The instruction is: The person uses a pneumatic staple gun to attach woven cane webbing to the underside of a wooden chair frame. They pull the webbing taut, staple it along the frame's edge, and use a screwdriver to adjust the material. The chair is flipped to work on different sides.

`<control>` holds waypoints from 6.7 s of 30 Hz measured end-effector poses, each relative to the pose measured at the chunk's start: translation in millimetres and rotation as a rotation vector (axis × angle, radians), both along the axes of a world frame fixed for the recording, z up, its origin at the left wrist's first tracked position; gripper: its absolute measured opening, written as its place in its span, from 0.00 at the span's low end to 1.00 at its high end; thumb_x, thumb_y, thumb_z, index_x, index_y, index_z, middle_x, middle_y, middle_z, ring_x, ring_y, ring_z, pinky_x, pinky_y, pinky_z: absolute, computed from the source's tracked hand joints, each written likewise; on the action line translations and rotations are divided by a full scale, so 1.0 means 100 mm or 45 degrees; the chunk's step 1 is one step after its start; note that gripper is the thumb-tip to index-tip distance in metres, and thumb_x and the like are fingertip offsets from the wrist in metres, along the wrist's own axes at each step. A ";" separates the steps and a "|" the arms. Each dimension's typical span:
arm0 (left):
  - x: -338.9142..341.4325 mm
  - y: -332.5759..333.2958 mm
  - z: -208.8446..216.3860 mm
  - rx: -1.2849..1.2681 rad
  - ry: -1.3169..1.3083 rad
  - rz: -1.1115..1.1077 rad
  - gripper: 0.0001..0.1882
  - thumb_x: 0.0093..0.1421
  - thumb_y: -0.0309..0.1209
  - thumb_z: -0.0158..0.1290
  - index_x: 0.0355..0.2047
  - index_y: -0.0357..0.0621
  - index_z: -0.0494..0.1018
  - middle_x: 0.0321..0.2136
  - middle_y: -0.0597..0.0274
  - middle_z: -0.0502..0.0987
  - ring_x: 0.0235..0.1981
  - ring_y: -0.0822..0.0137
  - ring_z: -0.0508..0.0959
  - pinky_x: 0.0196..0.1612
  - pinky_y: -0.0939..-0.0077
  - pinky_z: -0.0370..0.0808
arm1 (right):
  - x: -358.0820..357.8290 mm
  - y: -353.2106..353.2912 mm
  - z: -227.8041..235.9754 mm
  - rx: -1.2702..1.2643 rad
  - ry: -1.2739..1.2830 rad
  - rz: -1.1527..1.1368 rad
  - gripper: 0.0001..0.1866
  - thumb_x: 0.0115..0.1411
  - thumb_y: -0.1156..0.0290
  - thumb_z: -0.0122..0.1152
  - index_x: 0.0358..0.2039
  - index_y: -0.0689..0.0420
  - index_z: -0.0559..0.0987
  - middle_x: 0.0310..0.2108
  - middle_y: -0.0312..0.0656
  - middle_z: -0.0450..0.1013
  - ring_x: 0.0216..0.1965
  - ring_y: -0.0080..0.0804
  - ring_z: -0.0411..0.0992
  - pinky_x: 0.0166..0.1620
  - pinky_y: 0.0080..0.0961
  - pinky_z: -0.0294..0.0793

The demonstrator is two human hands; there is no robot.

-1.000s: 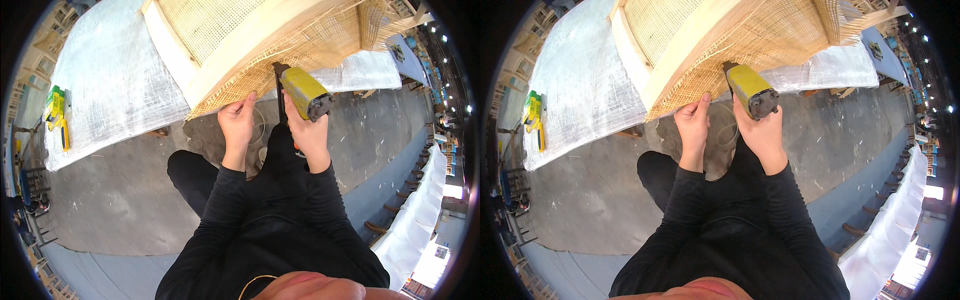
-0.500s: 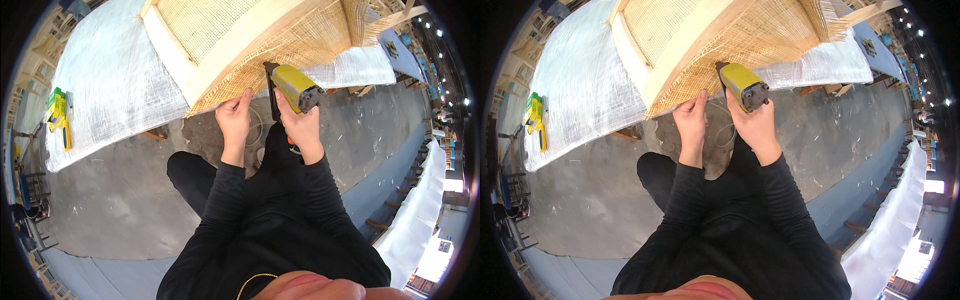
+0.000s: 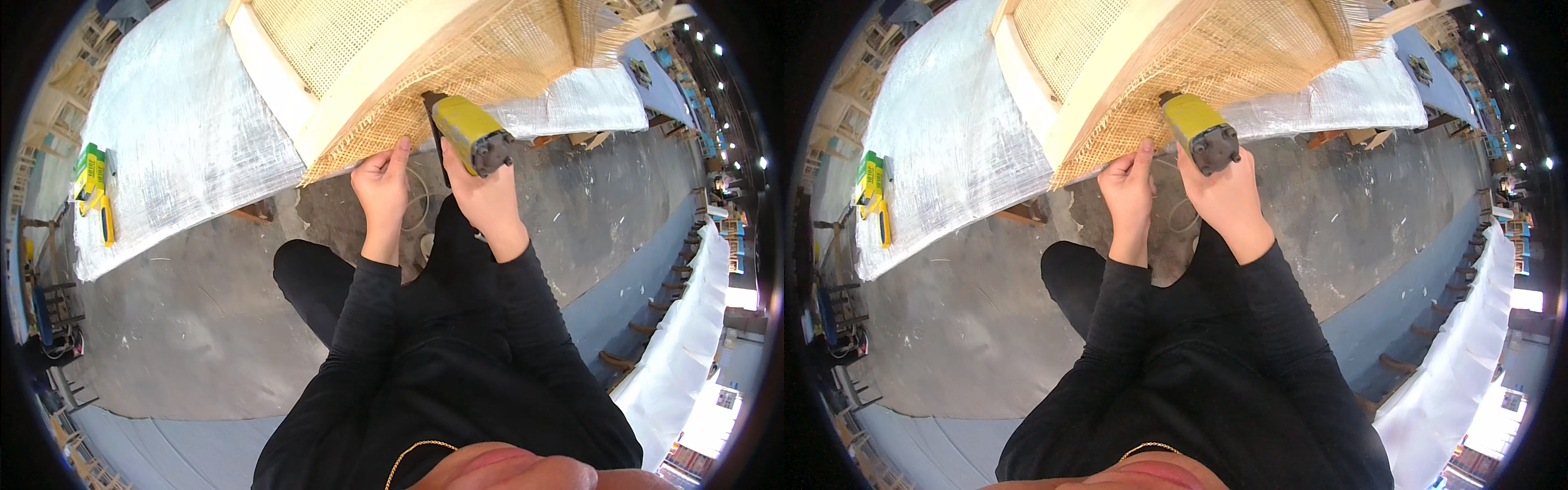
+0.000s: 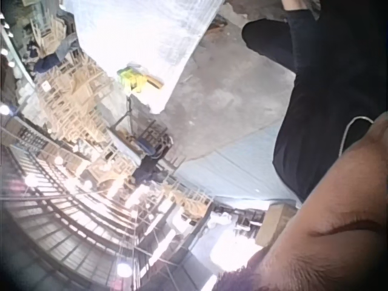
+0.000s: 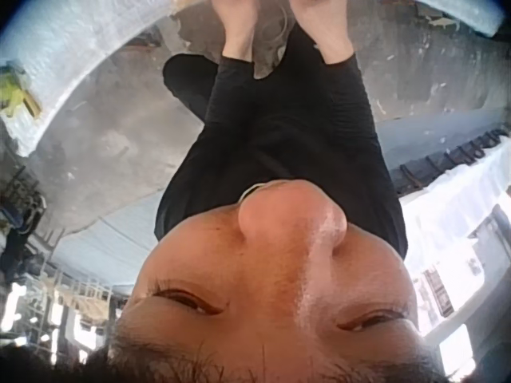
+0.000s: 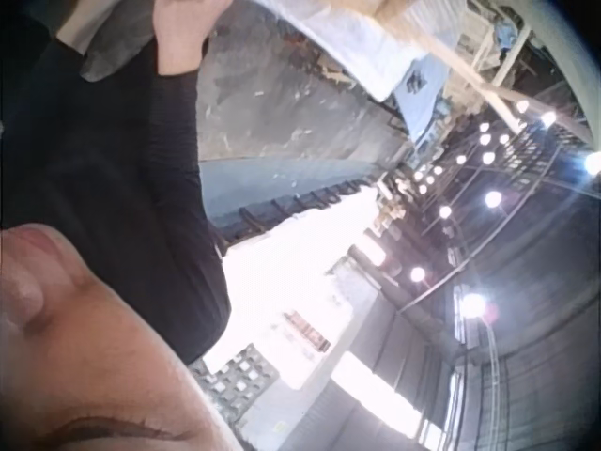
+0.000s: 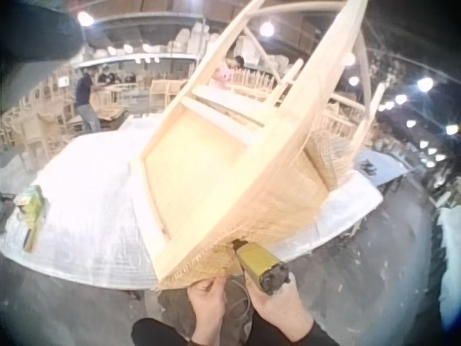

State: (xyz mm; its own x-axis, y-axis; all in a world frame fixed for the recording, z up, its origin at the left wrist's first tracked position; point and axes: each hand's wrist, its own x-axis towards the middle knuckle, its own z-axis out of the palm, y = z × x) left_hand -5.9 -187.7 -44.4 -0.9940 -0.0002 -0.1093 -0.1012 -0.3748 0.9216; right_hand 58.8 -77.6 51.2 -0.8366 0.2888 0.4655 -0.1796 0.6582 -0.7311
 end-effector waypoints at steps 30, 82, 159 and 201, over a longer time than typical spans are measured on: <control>-0.02 0.02 -0.03 0.085 0.033 -0.014 0.14 0.65 0.32 0.66 0.31 0.28 0.85 0.14 0.75 0.71 0.14 0.84 0.64 0.17 0.82 0.58 | 0.06 -0.09 -0.21 0.190 0.066 -0.065 0.09 0.57 0.77 0.71 0.40 0.59 0.85 0.37 0.42 0.84 0.35 0.42 0.83 0.40 0.34 0.78; -0.68 -0.76 0.68 -1.287 1.172 0.289 0.41 0.44 0.47 0.76 0.53 0.40 0.71 0.47 0.53 0.78 0.51 0.53 0.77 0.61 0.51 0.61 | -0.03 -0.33 -0.07 0.059 0.084 -0.089 0.09 0.60 0.76 0.68 0.41 0.65 0.83 0.32 0.50 0.83 0.34 0.42 0.84 0.39 0.32 0.79; -0.66 -1.07 0.69 -1.254 1.314 -0.035 0.41 0.51 0.31 0.70 0.63 0.37 0.65 0.56 0.45 0.73 0.60 0.45 0.72 0.66 0.49 0.60 | 0.03 -0.67 -0.35 0.119 0.135 0.037 0.12 0.54 0.75 0.70 0.38 0.64 0.81 0.28 0.53 0.80 0.33 0.56 0.80 0.37 0.38 0.80; -0.76 -1.23 0.81 -1.271 1.385 -0.342 0.47 0.49 0.21 0.67 0.68 0.30 0.57 0.60 0.34 0.67 0.63 0.36 0.66 0.67 0.51 0.64 | 0.12 -0.73 -0.54 0.287 0.094 0.083 0.29 0.46 0.77 0.73 0.51 0.66 0.78 0.34 0.53 0.81 0.34 0.52 0.82 0.39 0.32 0.81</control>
State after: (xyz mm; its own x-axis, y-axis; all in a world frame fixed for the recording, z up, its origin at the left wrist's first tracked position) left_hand -82.2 -310.5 37.0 -0.5696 0.5639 0.5979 0.8209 0.3543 0.4479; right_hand 70.6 -150.7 -3.0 -0.8112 0.1172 0.5729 -0.2746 0.7886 -0.5502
